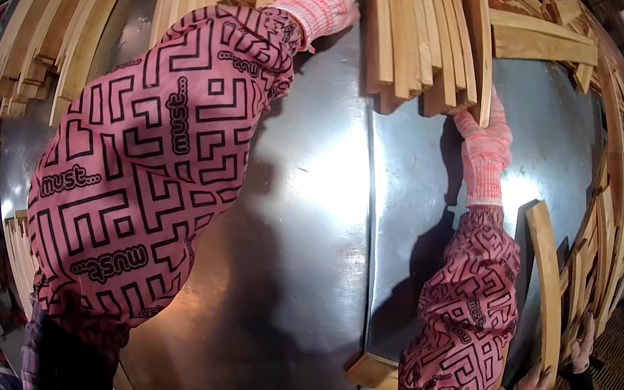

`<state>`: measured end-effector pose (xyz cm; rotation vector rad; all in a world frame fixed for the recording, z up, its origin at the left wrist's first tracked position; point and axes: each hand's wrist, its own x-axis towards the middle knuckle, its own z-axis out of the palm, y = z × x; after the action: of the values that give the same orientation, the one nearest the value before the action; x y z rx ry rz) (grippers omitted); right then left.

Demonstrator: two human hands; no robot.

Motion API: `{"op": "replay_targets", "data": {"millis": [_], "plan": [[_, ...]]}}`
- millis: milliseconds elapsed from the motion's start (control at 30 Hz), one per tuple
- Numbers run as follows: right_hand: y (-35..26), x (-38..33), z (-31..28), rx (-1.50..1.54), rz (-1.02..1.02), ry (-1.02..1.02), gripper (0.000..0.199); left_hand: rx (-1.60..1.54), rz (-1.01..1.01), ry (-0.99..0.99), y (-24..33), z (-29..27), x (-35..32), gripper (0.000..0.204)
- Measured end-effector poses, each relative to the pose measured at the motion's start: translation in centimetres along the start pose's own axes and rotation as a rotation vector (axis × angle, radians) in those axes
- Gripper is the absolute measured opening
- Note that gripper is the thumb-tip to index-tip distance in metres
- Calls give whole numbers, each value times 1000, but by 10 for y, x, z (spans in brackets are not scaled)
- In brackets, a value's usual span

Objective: The person repeatedly picks up stacks of light-colored wooden planks from a metal table and places them onto a conveyor belt. The person wears pink gloves and a plaid shirt while handling the planks in a workshop environment.

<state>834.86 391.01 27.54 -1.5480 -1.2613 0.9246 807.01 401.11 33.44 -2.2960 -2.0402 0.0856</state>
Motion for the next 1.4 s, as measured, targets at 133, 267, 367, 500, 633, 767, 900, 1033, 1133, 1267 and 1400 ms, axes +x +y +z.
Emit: {"op": "replay_targets", "data": {"millis": [133,267,367,500,633,767,900,1033,1133,1267,1400], "plan": [[-14,-18,34,29,-27,-52,53,-51,5,-328,-47,-38,-3,80],[-15,-17,73,-188,-99,-92,62,-341,14,88,-90,8,-20,50],[-32,-4,74,-378,-55,-104,62,-203,-65,434,-93,-15,-99,66],[-17,23,69,-298,-211,-98,61,-477,-380,239,-159,-14,-165,94],[-53,28,88,-367,-144,-39,63,-809,-507,-77,-180,8,-168,122],[-101,-4,125,-469,-17,0,66,-746,-669,-153,-186,-4,-167,134],[-92,-23,119,-443,-41,-33,68,-700,-709,-247,-194,-21,-164,137],[-119,-56,156,-418,9,-124,72,-699,-742,-226,-238,-35,-182,132],[-133,-57,179,-479,107,-150,75,-557,-822,-169,-243,-29,-199,121],[-139,-46,209,-465,72,-227,78,-604,-815,-114,-266,-67,-240,88],[-147,-16,217,-725,-112,-314,86,-450,-658,196,-250,-57,-276,84]]}}
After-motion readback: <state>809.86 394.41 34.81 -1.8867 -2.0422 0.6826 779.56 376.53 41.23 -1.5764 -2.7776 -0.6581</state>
